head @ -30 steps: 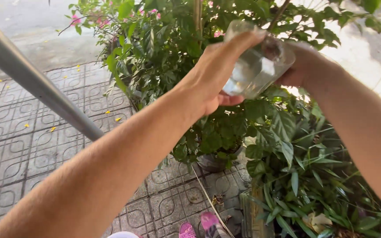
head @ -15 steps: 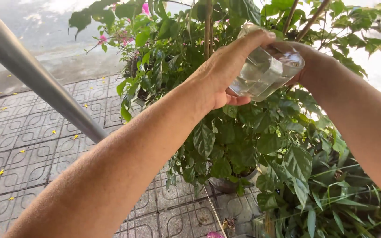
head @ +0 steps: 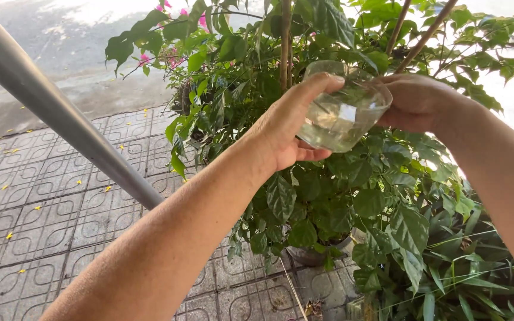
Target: Watering garden plants and shrubs using a plastic cup.
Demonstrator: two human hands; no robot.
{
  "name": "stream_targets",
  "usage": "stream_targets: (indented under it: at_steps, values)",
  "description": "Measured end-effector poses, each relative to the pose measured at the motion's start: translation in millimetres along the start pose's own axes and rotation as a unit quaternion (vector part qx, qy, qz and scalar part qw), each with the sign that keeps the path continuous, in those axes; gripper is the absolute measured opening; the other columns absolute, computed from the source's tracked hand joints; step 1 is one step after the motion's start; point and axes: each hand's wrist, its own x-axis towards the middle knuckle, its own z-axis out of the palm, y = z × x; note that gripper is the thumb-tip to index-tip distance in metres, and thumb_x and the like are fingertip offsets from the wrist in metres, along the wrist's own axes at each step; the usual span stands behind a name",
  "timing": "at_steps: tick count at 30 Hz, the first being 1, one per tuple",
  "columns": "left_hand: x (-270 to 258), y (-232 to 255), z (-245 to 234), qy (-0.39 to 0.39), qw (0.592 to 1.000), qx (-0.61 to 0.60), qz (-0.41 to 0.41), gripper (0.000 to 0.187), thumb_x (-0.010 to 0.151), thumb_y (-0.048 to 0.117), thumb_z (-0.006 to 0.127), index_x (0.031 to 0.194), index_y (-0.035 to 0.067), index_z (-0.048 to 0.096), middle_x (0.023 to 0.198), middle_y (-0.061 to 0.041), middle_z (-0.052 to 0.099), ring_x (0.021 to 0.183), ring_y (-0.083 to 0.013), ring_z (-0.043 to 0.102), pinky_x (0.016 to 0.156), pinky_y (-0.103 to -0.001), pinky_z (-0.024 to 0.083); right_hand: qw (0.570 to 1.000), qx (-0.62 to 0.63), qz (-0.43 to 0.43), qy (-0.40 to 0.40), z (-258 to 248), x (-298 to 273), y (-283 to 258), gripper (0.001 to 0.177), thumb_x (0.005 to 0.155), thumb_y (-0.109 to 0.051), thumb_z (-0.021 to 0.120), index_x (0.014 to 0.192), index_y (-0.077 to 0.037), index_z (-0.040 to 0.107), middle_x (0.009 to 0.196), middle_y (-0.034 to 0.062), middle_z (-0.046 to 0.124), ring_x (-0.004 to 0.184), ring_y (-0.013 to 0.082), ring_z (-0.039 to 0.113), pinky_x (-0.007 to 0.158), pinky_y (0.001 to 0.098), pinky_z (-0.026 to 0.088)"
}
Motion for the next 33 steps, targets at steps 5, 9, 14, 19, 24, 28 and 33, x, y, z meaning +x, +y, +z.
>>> stream_targets:
  at_steps: [5,9,14,19,24,28,33]
  values:
    - [3.1,-21.0,-4.0,-0.005,1.0,-0.02,-0.006,0.065,0.062,0.049,0.063,0.119,0.017,0.065,0.119,-0.015,0.069,0.093,-0.0283,0.067,0.067,-0.038,0.055,0.955,-0.203,-0.189,0.105,-3.4,-39.6,-19.2,0.008,0.099,-0.006,0.073,0.107,-0.006,0.069,0.091,0.0082,0.068,0.073,0.0178,0.062,0.067,0.029,0.056]
    - [4.7,-33.2,1.6,0.017,0.998,-0.058,-0.025,0.067,0.058,0.042,0.069,0.12,0.017,0.062,0.122,-0.018,0.067,0.093,-0.0302,0.066,0.064,-0.038,0.056,0.798,-0.58,-0.164,0.009,58.5,-88.6,-52.3,0.022,0.099,-0.026,0.067,0.115,-0.018,0.079,0.091,0.0049,0.084,0.072,0.0206,0.077,0.077,0.0344,0.065]
    - [-26.0,-25.9,12.1,0.03,0.998,-0.056,-0.026,0.053,0.071,0.033,0.066,0.118,0.01,0.063,0.113,-0.014,0.07,0.093,-0.0275,0.066,0.075,-0.042,0.057,0.706,-0.683,-0.13,-0.136,52.0,-15.4,-18.2,0.018,0.1,-0.015,0.061,0.106,-0.02,0.077,0.105,-0.0039,0.077,0.091,0.0139,0.072,0.091,0.0278,0.063]
    - [-36.3,-26.4,10.4,0.062,0.995,-0.066,-0.036,0.052,0.067,0.028,0.066,0.116,0.013,0.061,0.103,-0.009,0.067,0.09,-0.0256,0.065,0.069,-0.041,0.055,0.831,-0.538,-0.037,-0.133,49.5,-16.3,-39.5,0.025,0.104,-0.013,0.059,0.097,0.004,0.076,0.071,0.0117,0.065,0.052,0.0198,0.046,0.046,0.0302,0.038]
    - [-27.7,-30.1,7.8,0.091,0.99,-0.1,-0.046,0.072,0.061,0.032,0.072,0.13,0.02,0.056,0.14,-0.009,0.051,0.11,-0.0292,0.061,0.06,-0.038,0.058,0.96,-0.236,-0.072,-0.135,-1.6,27.8,-81.1,0.057,0.115,-0.039,0.059,0.068,-0.013,0.041,0.056,-0.0035,0.032,0.041,0.0143,0.023,0.036,0.0279,0.018]
    - [-37.1,-23.1,4.9,0.083,0.99,-0.11,-0.029,0.065,0.06,0.032,0.07,0.122,0.016,0.058,0.139,-0.003,0.051,0.107,-0.0264,0.061,0.066,-0.041,0.058,0.947,-0.269,-0.174,-0.036,-4.1,26.5,-100.8,0.05,0.103,-0.016,0.073,0.066,-0.012,0.039,0.05,0.0021,0.026,0.041,0.0147,0.018,0.038,0.0344,0.014]
    - [-34.2,-29.7,3.3,0.077,0.991,-0.106,-0.02,0.043,0.066,0.033,0.069,0.106,0.016,0.066,0.142,-0.003,0.049,0.112,-0.0278,0.06,0.065,-0.042,0.059,0.888,-0.356,-0.282,0.077,-42.8,56.0,-88.9,0.032,0.092,0.006,0.08,0.079,-0.003,0.053,0.07,0.0123,0.053,0.061,0.0214,0.054,0.053,0.0342,0.047]
